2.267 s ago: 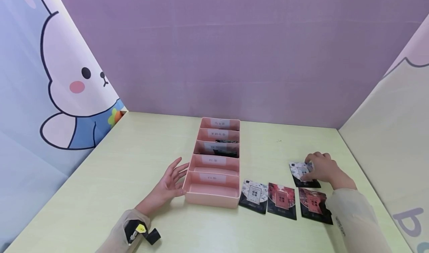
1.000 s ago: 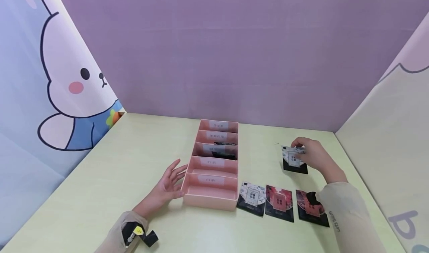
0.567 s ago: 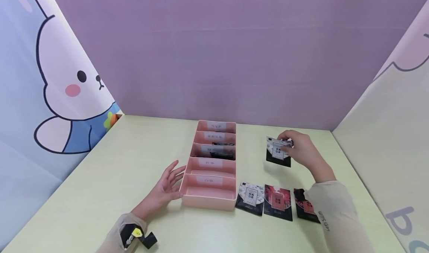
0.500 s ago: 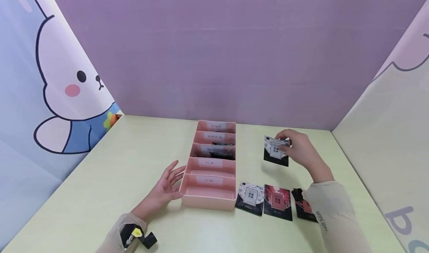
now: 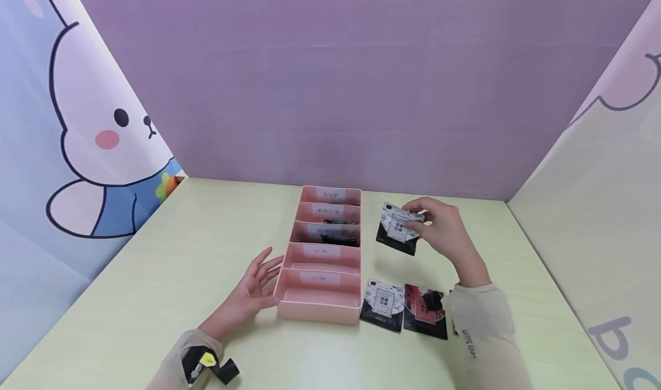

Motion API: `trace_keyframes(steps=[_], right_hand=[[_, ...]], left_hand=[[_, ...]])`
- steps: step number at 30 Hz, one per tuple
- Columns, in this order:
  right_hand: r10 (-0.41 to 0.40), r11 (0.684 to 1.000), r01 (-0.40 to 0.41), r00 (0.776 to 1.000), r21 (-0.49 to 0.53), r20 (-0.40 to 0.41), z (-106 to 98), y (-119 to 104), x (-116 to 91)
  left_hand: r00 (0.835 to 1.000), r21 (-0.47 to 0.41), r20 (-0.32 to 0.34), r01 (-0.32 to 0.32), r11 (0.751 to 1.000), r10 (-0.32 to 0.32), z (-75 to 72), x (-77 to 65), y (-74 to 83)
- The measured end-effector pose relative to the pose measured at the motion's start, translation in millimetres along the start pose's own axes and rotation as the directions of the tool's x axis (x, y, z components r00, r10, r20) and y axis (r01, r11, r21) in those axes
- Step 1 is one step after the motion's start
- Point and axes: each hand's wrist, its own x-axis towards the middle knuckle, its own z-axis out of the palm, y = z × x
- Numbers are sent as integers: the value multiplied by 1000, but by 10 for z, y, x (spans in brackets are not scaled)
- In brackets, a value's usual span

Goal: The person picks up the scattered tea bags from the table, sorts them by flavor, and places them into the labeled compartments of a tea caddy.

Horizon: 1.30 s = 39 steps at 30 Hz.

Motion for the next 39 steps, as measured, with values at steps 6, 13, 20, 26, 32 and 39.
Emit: trace_keyframes(steps=[6,13,20,26,32,39], right_hand=[[-15,997,20,998,77,-65,100,-177,-36],[-59,985,73,994,154,-95,227,-277,-54],[-151,947,175,983,270,-109,370,-344,-44],[-206,904,232,973,359,-109,536,-447,-71],[-277,873,284,958,396,-75,702,-522,-84],[-295,843,300,952,447,-82,786,-563,-115]], left_hand=[[1000,-1,-11,20,1000,-20,14,-3,33],[1000,-4,-11,14,1000,-14,25,1,29],[1000,-14,-11,9,1000,-9,-4,-7,8],[1000,-11,-5,9,1000,-9,-2,0,0],[1000,-10,-8,15,1000,-15,2,4,3],[1000,1,-8,17,1000,-17,0,-8,-7]])
